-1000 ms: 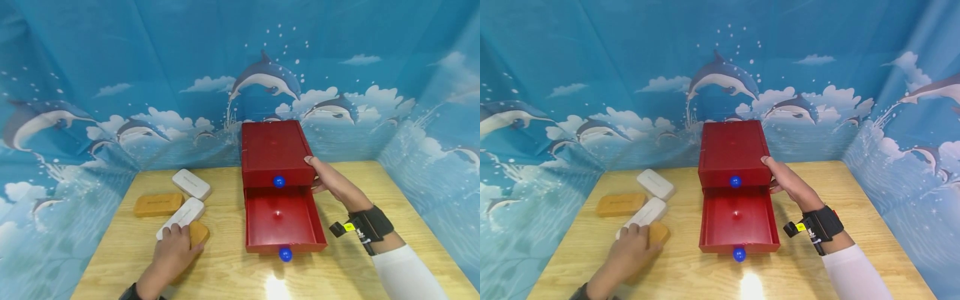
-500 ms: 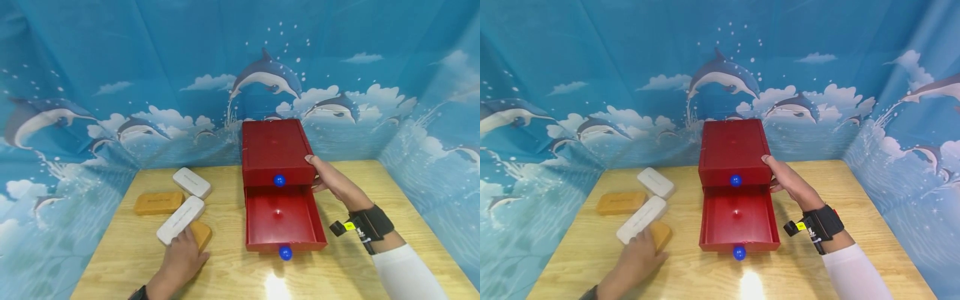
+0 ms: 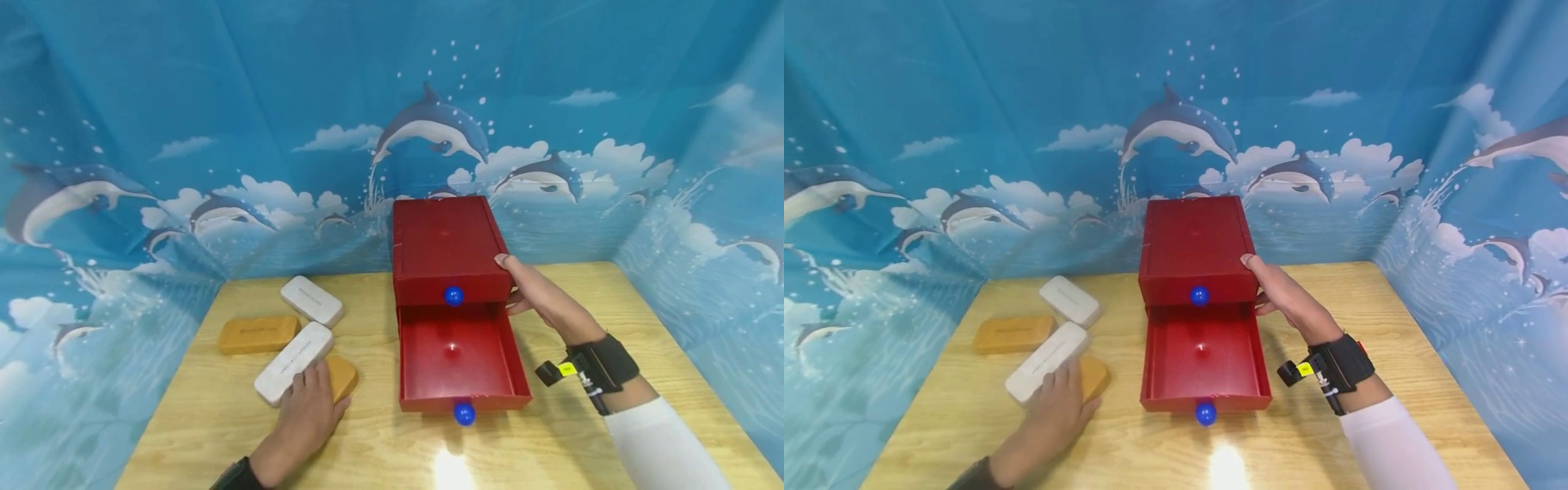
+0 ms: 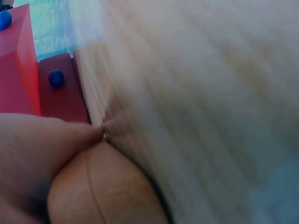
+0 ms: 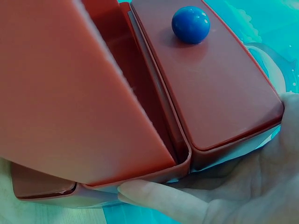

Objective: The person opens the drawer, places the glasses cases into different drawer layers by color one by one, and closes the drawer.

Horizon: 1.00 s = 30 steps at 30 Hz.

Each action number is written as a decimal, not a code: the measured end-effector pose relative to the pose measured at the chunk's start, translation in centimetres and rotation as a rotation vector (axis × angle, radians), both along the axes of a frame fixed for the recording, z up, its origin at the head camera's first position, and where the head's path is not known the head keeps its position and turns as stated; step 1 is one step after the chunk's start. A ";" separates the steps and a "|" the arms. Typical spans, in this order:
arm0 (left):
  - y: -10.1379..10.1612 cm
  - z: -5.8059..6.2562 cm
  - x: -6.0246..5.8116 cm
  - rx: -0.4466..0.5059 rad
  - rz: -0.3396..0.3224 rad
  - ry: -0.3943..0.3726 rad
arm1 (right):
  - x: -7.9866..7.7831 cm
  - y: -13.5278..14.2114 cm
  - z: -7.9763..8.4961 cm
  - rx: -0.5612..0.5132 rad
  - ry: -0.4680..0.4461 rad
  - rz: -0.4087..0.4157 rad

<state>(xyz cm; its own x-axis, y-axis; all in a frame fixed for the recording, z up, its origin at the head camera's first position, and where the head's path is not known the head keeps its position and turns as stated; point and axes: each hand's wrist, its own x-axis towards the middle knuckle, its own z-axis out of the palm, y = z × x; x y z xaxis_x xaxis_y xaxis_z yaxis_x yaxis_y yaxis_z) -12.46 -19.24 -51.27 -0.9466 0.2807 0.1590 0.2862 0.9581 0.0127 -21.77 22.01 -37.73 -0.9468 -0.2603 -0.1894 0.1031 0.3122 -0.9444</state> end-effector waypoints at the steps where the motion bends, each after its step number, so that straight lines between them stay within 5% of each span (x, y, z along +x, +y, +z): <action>1: -0.2 0.1 -0.3 0.011 -0.022 -0.015 | 0.0 0.0 0.0 -0.002 0.000 -0.001; 7: -1.0 0.8 -1.5 0.160 -0.125 -0.171 | 0.0 0.0 0.0 -0.010 -0.012 -0.005; 10: -0.8 1.4 -1.8 0.274 -0.156 -0.184 | 0.0 0.0 0.0 -0.005 -0.008 -0.005; 15: -0.2 3.3 -2.0 0.352 -0.184 -0.093 | 0.1 0.1 0.1 -0.001 0.002 0.003; 20: 1.1 6.8 -1.5 0.355 -0.230 -0.040 | 0.1 0.0 0.0 -0.004 -0.002 0.005; 30: 6.6 14.0 -0.9 0.180 -0.579 0.200 | -0.1 0.1 -0.1 -0.003 0.022 0.002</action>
<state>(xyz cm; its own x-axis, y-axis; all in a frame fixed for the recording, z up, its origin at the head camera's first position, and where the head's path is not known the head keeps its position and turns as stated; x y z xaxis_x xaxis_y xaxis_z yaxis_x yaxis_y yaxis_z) -13.35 -12.67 -37.31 -0.5969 0.6902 0.4091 0.7703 0.6357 0.0514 -21.84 22.09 -37.86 -0.9500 -0.2632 -0.1678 0.0817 0.3093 -0.9474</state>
